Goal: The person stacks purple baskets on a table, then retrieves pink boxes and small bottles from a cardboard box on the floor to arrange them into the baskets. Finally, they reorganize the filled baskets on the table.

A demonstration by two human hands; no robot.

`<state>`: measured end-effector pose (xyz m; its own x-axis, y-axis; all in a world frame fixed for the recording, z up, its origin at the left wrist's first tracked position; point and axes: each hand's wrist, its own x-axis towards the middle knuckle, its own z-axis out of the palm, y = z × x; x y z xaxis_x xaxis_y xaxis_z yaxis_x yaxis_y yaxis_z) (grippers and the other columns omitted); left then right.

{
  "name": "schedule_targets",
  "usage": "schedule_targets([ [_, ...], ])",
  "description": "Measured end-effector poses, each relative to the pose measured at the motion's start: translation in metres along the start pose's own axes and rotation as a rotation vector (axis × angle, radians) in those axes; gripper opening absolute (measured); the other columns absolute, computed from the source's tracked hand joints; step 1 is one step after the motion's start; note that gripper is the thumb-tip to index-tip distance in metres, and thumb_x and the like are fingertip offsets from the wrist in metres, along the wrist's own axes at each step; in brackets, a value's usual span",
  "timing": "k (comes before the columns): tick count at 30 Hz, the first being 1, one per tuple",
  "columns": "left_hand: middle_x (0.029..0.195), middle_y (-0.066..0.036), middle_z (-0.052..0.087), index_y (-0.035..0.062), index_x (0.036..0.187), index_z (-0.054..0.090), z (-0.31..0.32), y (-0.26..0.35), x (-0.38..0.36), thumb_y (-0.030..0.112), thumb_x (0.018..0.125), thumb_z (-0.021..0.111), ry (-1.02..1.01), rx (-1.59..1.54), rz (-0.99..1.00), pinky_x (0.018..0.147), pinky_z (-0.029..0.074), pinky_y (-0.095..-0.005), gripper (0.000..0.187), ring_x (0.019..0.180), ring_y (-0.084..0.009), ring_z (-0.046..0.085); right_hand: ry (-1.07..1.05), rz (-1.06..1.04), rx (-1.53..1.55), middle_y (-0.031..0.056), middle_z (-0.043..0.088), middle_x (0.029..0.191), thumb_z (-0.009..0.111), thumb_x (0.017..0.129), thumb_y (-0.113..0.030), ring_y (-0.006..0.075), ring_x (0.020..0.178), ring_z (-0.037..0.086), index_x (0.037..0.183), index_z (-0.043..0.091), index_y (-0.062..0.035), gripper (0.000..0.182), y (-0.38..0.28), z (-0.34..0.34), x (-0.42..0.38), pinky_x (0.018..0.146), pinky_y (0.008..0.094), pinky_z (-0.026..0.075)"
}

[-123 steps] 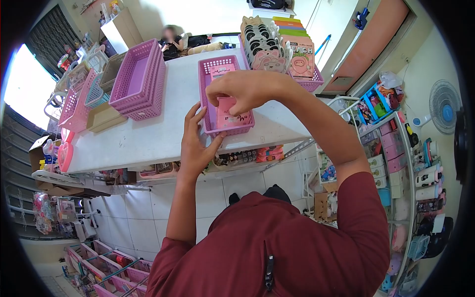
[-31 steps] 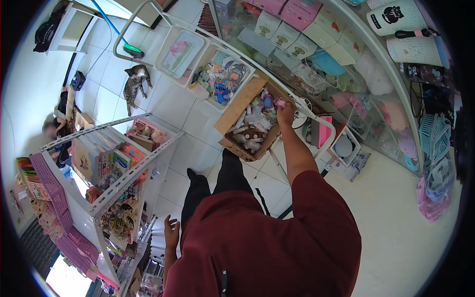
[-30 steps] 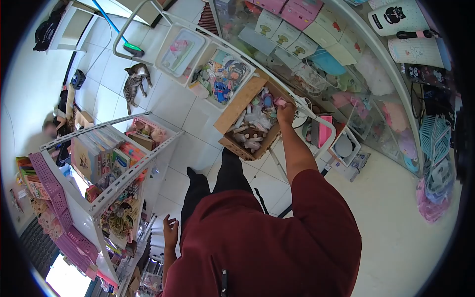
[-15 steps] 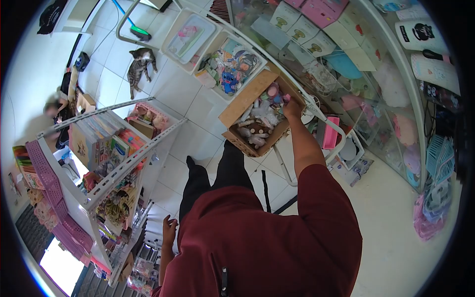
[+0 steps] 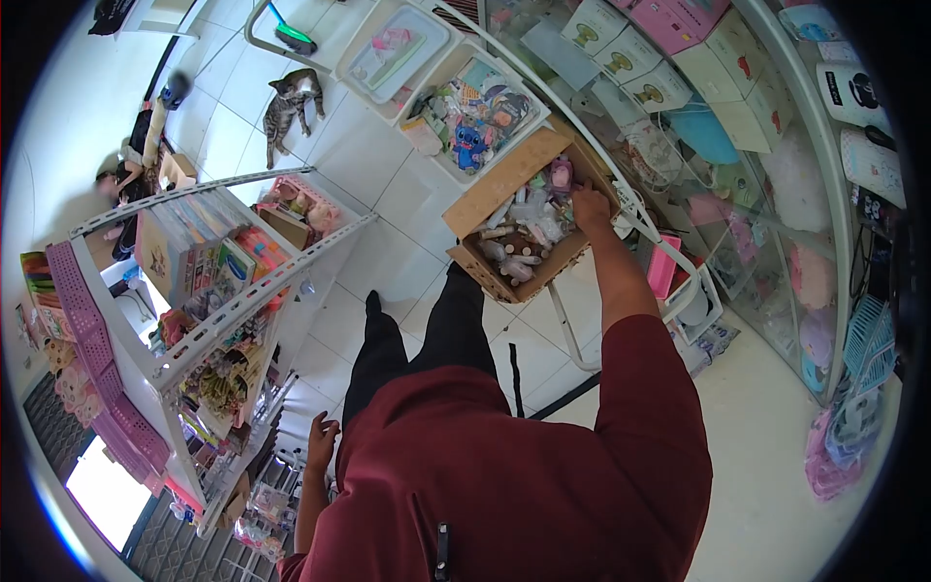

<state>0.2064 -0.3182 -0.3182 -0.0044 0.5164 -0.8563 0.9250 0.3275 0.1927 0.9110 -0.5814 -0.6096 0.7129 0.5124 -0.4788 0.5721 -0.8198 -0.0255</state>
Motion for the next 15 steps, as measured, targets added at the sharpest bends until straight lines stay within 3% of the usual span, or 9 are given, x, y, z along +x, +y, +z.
schedule_targets([
  [2,0.118,-0.014,0.069,0.0034,0.149,0.044,0.0,0.002,0.003,0.028,0.099,0.069,0.01,-0.007,0.007,0.08,0.051,-0.0326,0.06,0.099,-0.0195,0.067,-0.196,-0.196,-0.295,0.0162,0.071,0.119,0.065,0.09,-0.01,0.0297,0.107,0.073,0.104,0.078,-0.0082,0.019,0.007,-0.008,0.011,0.088,0.042,0.061],
  [5,0.118,-0.014,0.069,0.0024,0.148,0.046,-0.003,0.001,0.005,0.027,0.1,0.067,-0.019,0.033,0.061,0.088,0.053,-0.0337,0.058,0.099,-0.0205,0.067,-0.17,-0.381,-0.346,0.0147,0.075,0.109,0.065,0.09,-0.009,0.0305,0.109,0.072,0.103,0.078,-0.0073,0.019,0.022,-0.018,0.013,0.089,0.0425,0.06],
  [10,0.119,-0.014,0.069,0.0023,0.149,0.045,-0.001,0.003,0.023,0.024,0.099,0.068,-0.015,0.032,0.06,0.089,0.053,-0.0338,0.06,0.1,-0.0207,0.067,-0.102,-0.381,-0.358,0.0165,0.071,0.116,0.066,0.088,-0.006,0.0329,0.112,0.071,0.103,0.077,-0.0063,0.019,0.033,-0.039,0.001,0.092,0.0438,0.058],
  [15,0.124,-0.018,0.068,0.0021,0.149,0.043,0.01,0.023,0.046,0.026,0.099,0.069,-0.048,0.114,0.252,0.091,0.054,-0.0365,0.062,0.104,-0.0262,0.068,-0.016,-0.387,-0.219,0.0179,0.068,0.108,0.065,0.088,-0.008,0.0356,0.106,0.069,0.104,0.074,-0.008,0.018,0.022,-0.087,-0.03,0.093,0.048,0.055],
])
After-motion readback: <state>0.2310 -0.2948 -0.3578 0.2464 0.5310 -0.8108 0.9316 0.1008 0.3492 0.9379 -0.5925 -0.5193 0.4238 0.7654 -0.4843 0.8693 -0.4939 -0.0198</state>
